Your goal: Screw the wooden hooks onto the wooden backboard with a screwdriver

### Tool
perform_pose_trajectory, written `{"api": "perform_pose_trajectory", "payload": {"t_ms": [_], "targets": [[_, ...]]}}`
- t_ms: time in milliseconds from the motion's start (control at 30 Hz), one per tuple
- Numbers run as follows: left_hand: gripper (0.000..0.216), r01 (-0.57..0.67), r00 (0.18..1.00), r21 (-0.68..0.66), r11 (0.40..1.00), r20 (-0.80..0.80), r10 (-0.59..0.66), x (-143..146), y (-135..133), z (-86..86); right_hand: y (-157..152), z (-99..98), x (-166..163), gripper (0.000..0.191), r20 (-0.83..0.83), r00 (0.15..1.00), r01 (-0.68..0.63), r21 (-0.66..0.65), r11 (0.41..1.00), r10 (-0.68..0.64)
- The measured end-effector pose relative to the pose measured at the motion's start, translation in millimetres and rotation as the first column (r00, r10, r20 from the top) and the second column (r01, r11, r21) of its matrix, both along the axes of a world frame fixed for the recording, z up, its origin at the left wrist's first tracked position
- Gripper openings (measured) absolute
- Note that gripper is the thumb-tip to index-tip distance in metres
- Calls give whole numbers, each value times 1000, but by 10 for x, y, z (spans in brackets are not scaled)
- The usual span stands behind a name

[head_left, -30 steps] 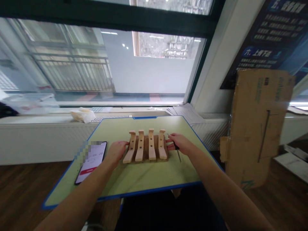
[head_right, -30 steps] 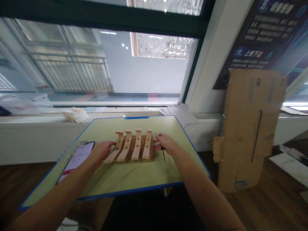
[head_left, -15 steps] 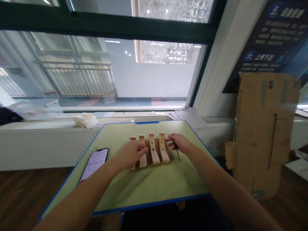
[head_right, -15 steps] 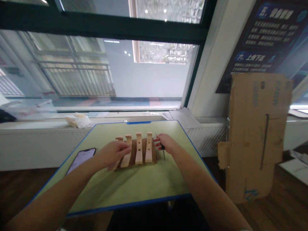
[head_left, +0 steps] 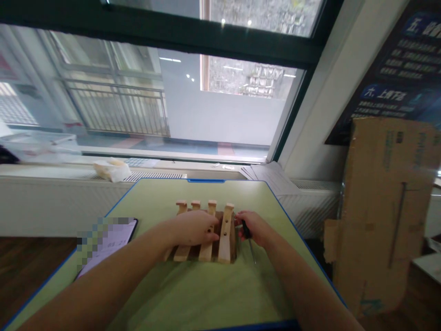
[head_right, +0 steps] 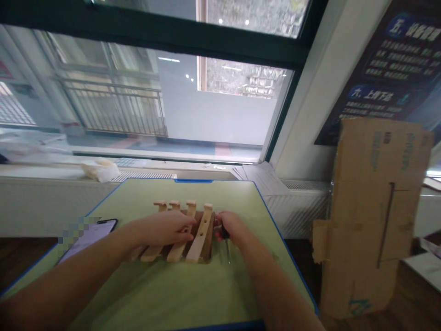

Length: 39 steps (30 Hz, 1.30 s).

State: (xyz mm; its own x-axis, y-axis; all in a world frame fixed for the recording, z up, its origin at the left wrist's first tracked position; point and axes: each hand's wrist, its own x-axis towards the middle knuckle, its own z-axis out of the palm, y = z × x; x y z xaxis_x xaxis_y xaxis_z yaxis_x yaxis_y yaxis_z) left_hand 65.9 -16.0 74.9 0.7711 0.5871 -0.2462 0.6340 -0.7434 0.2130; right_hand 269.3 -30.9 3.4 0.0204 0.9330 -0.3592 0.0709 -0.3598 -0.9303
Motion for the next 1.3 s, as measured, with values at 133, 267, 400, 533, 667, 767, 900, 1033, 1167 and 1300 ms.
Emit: {"api": "perform_pose_trajectory", "payload": {"t_ms": [133, 267, 400, 533, 667, 767, 900, 1033, 1167, 1300], "targets": [[32, 18, 999, -50, 999, 33, -16, -56, 24, -8, 8, 47, 93, 14, 259, 966, 0, 52, 999, -14], [34, 6, 999, -49, 999, 50, -3, -46, 6, -56, -37, 194, 210, 15, 450, 889, -20, 229, 973, -88], [33, 3, 998, -41, 999, 68, 0, -31, -27, -53, -120, 335, 294, 25, 497, 861, -105, 381, 918, -108], [34, -36, 996, 43, 998, 88, 32, -24, -53, -41, -177, 394, 306, 19, 484, 867, -140, 465, 874, -118], [33, 6, 998, 55, 998, 69, -10, 3, -80, -40, -217, 366, 231, 11, 535, 844, -288, 510, 810, -37], [31, 21, 998, 32, 999, 58, -23, 20, -75, -57, -233, 313, 140, 14, 561, 824, -392, 454, 800, 85], [32, 33, 997, 16, 999, 75, -34, 19, -44, -89, -210, 241, 38, 17, 628, 774, -436, 426, 793, 88], [30, 39, 997, 16, 999, 58, -40, 17, -33, -102, -173, 169, -13, 22, 718, 695, -479, 430, 766, 32], [32, 44, 998, 12, 999, 53, -45, 28, -39, -101, -161, 115, -53, 20, 744, 667, -487, 477, 731, -41], [34, 37, 999, 28, 999, 39, -38, 38, -43, -97, -158, 113, -74, 20, 760, 644, -486, 497, 719, -90]]}}
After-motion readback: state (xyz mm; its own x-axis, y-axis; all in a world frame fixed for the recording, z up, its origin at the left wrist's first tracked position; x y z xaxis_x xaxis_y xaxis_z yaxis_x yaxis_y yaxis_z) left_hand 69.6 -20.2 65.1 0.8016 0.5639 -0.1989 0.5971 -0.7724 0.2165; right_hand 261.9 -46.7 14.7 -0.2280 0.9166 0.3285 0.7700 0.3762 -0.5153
